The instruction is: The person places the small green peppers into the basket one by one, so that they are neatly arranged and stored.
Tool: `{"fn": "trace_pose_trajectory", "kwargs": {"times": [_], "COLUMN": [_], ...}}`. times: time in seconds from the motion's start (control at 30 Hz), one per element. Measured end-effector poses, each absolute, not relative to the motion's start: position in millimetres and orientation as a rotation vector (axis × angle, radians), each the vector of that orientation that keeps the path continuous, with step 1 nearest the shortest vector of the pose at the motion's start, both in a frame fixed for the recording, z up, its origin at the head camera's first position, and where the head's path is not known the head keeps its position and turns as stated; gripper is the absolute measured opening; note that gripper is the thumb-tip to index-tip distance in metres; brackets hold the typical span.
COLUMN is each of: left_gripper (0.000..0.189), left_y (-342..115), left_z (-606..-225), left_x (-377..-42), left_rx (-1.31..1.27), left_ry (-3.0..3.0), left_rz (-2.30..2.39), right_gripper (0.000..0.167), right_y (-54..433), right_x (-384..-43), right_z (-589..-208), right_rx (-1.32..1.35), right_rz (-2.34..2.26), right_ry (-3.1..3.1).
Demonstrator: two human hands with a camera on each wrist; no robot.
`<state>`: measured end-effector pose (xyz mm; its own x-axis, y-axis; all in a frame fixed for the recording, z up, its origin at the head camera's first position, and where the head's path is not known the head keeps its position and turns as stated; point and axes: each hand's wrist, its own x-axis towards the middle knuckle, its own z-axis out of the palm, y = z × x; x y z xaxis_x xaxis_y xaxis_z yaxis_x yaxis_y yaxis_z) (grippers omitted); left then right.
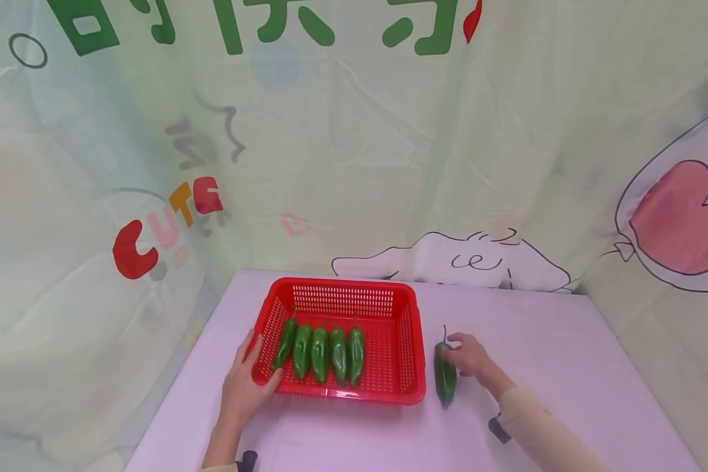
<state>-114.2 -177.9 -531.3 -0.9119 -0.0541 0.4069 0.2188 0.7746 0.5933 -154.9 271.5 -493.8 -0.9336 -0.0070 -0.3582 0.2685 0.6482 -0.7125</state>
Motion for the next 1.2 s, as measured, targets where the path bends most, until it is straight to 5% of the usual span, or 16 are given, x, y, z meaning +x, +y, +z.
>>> {"fn": "trace_pose_trajectory", "kwargs": {"times": [0.7,1.2], "left_gripper": [0.078,0.077], "left_y": [-178,-177], "left_z": [-530,-533], "left_x": [-114,-115], "left_rx": [-0.115,-0.125], "left_ry": [-2.578,-2.551], "left_rz": [-0.920,-0.943], "right_gripper": [0.058,0.062], "right_y": [271,277], "right_x": [-150,-164], "right_z": [-509,-463], "right_rx": [0.290,0.285], "right_rz": [-1.306,-1.363], "right_ry": [2.517,2.533]}}
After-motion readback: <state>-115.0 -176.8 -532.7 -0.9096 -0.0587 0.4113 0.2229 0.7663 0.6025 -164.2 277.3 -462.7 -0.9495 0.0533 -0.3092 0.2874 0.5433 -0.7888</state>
